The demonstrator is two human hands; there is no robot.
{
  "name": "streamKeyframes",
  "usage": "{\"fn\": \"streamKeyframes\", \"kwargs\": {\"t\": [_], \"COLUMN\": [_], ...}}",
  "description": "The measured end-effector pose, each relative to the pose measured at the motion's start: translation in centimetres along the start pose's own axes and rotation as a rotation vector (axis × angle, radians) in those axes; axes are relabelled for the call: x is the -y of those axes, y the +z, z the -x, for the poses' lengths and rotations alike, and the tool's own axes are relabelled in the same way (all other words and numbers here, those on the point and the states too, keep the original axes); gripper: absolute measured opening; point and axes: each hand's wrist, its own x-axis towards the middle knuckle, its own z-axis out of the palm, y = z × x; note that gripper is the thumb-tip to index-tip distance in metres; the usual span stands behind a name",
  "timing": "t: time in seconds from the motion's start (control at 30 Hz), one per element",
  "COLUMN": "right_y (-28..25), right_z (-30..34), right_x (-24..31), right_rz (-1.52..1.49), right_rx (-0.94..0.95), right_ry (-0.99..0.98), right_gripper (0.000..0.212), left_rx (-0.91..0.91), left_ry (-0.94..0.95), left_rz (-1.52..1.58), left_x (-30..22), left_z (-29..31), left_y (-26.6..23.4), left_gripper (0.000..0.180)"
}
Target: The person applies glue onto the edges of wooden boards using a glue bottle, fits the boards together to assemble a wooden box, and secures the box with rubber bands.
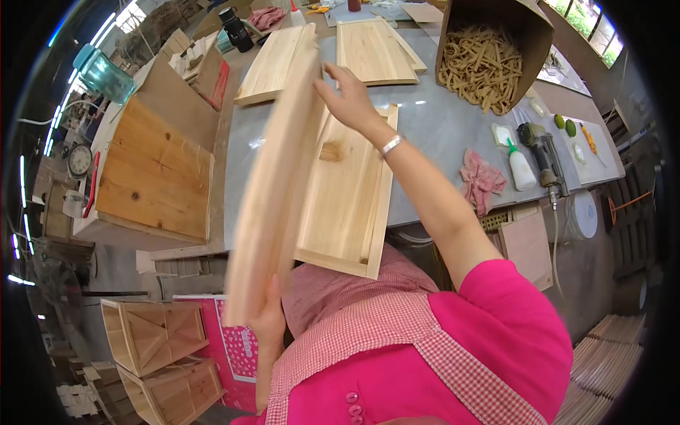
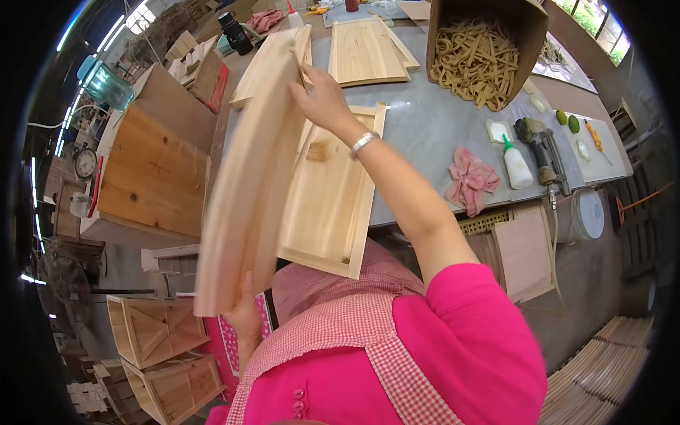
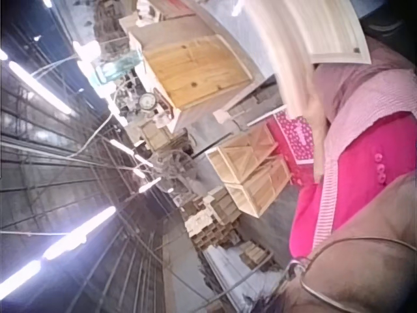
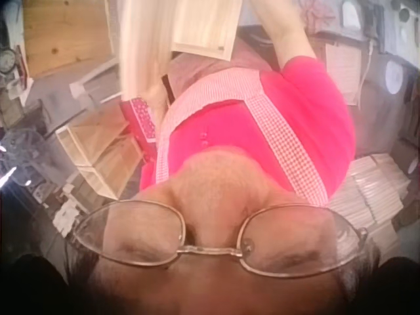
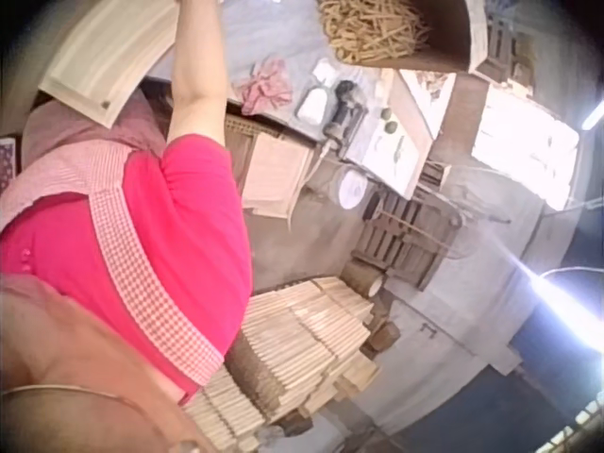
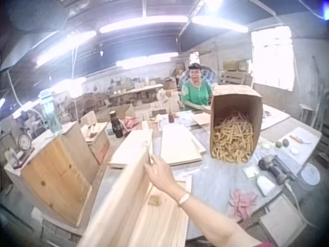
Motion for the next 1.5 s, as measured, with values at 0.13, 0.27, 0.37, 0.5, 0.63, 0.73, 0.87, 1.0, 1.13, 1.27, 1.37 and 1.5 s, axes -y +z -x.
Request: {"fn": "streamKeyframes", "kwargs": {"t": [0.13, 0.27, 0.37, 0.5, 0.63, 0.73, 0.87, 1.0, 1.13, 1.27, 1.37, 1.5], "right_y": [-4.9, -13.2, -14.9, -17.4, -16.8, -16.7, -19.0, -23.8, -25.2, -22.1, -20.8, -23.6], "right_z": [7.4, 13.8, 20.4, 23.9, 25.4, 25.2, 23.1, 19.6, 21.2, 22.3, 23.2, 22.3], "right_x": [-2.9, -0.7, -1.3, 3.5, 6.3, 5.7, 0.4, -3.4, -6.4, -4.1, -2.9, -4.9], "right_rz": [0.038, 0.144, 0.374, 0.268, 0.198, 0.274, 0.627, 0.927, 1.114, 1.033, 0.933, 0.96], "right_rx": [-0.011, -0.02, 0.031, 0.085, 0.138, 0.114, -0.056, -0.06, 0.011, 0.114, 0.222, 0.164], "right_ry": [0.214, 0.407, 0.431, 0.6, 0.557, 0.486, 0.299, 0.347, 0.392, 0.274, 0.182, 0.3], "right_gripper": [0.04, 0.033, 0.029, 0.027, 0.026, 0.029, 0.023, 0.028, 0.035, 0.036, 0.037, 0.034], "left_rx": [0.394, 0.544, 0.577, 0.656, 1.039, 1.065, 0.847, 0.699, 0.666, 0.664, 0.708, 0.686], "left_ry": [0.775, 0.884, 0.991, 1.002, 0.849, 0.716, 0.865, 0.886, 0.939, 0.964, 0.984, 1.042], "left_rz": [-0.462, -0.534, -0.68, -0.773, -0.933, -0.891, -0.943, -0.9, -0.917, -0.827, -0.819, -0.88], "left_x": [-1.1, 0.0, 4.5, 5.4, 4.7, 5.4, 5.3, 10.1, 9.9, 9.5, 10.0, 9.6], "left_z": [-3.2, -3.2, -3.9, -2.8, -2.6, -1.9, -1.5, -1.4, -1.7, -2.5, -2.7, -2.8], "left_y": [1.8, 3.3, 3.5, 3.7, 2.3, 1.6, 3.1, 4.2, 4.2, 4.7, 3.9, 4.6], "left_gripper": [0.037, 0.036, 0.034, 0.037, 0.072, 0.082, 0.059, 0.041, 0.04, 0.038, 0.038, 0.04]}}
